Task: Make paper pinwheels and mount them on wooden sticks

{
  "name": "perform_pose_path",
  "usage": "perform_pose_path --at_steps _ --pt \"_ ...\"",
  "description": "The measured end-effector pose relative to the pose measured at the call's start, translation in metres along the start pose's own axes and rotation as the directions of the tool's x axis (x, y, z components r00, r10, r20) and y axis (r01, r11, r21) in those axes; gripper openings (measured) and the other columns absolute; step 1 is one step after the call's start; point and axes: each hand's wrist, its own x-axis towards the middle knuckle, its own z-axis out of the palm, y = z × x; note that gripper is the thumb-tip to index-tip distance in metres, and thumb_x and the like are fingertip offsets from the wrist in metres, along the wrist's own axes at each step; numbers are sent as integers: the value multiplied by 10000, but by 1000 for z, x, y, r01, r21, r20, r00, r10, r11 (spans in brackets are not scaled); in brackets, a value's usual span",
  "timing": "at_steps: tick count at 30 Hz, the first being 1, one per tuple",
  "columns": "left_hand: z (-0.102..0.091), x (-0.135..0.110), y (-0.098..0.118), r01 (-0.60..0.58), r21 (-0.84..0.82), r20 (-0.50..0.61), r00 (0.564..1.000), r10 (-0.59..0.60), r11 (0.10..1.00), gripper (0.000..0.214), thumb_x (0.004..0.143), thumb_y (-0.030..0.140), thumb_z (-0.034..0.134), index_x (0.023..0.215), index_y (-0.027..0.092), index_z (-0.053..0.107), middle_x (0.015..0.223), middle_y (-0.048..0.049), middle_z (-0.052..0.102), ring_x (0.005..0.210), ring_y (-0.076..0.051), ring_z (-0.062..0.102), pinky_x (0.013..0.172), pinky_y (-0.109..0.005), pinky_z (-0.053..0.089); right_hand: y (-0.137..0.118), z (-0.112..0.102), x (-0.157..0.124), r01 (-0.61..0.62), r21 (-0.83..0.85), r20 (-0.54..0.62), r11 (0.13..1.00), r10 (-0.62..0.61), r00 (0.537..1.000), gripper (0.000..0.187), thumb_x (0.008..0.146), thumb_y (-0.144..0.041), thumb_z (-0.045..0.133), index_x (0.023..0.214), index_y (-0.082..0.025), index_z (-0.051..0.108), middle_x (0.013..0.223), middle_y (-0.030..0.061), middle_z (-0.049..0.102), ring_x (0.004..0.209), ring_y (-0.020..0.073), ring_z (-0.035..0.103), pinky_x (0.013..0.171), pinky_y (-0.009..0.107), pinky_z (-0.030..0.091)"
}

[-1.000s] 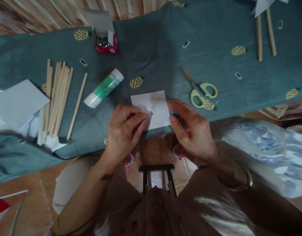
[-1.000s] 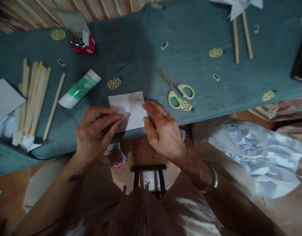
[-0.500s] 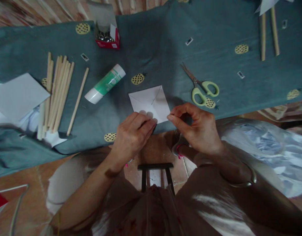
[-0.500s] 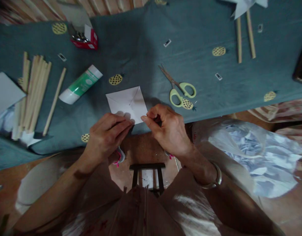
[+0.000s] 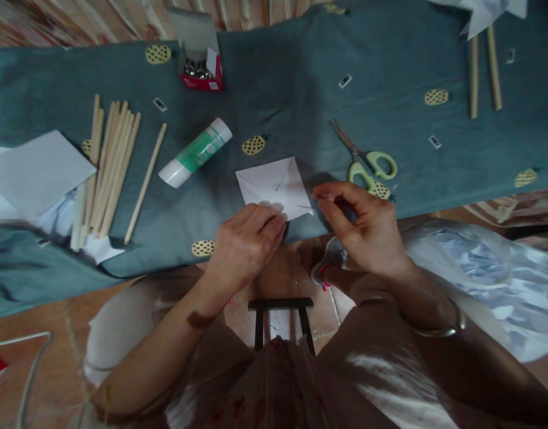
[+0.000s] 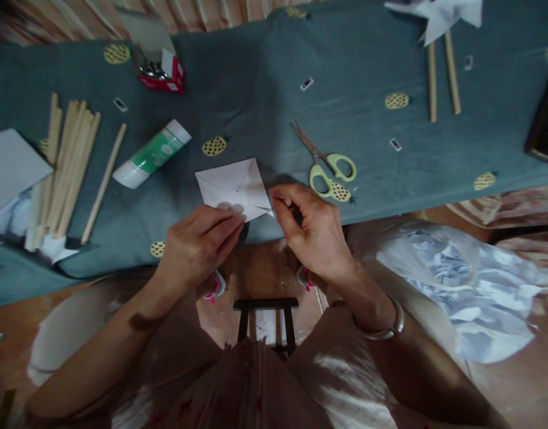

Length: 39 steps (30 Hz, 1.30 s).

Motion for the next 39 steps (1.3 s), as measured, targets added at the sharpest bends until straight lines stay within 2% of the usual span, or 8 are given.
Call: perform_pose_path --at_steps 3,6,9,12,17,23,28,39 --pt "-3 -2 1 -5 -3 -10 1000 5 1000 118 935 139 561 948 92 667 863 -82 699 766 -186 646 658 -299 566 1 -4 2 32 43 41 999 -34 999 205 881 -177 580 1009 -250 723 1027 41 746 993 222 698 908 414 549" --pt "-6 -7 1 -20 -44 2 1000 21 999 97 920 128 585 962 89 663 871 -83 704 768 -183 648 668 -302 573 4 -7 3 75 117 160 990 -93 983 209 814 -179 673 992 -270 737 1293 47 659 1245 257 596 1064 479 467" --pt "-7 -11 2 -29 -112 9 1000 30 993 99 910 123 602 981 84 660 908 -96 713 804 -190 653 699 -319 584 7 -6 3 75 167 231 983 -113 966 138 774 -211 743 892 -283 753 1416 26 574 1315 267 540 1112 493 422" --pt "-7 -13 2 -37 -132 11 999 39 991 88 901 122 612 962 87 664 893 -95 715 810 -197 649 702 -328 587 7 -3 3 62 189 229 980 -106 968 57 802 -232 733 813 -286 749 1413 13 578 1307 255 547 1121 483 413" --pt "-5 -13 3 -36 -125 26 999 39 992 94 888 126 628 967 100 671 940 -98 727 835 -207 651 729 -339 590 5 4 3 99 113 211 989 -121 970 62 820 -221 702 781 -265 724 1405 28 585 1367 268 486 1158 505 364" --pt "-4 -14 6 18 -207 13 1000 -16 978 229 900 109 612 1128 87 625 965 -99 725 865 -199 655 774 -337 589 3 11 1 127 10 147 992 -128 981 80 807 -185 662 757 -233 703 1405 54 585 1403 310 438 1175 555 326" --pt "-3 -14 7 -22 -243 27 999 30 970 261 921 113 590 1181 105 612 1039 -103 719 904 -194 649 789 -330 591 1 16 0 121 -57 123 991 -114 986 82 790 -169 649 750 -225 695 1399 67 586 1395 315 444 1162 561 343" --pt "1 -13 6 6 -247 9 1000 -4 969 138 946 163 575 1068 154 638 969 -67 703 853 -173 638 715 -314 580 -1 22 -2 87 -68 57 994 -83 995 153 787 -165 674 777 -318 686 1321 -44 608 1393 275 434 1179 579 352"
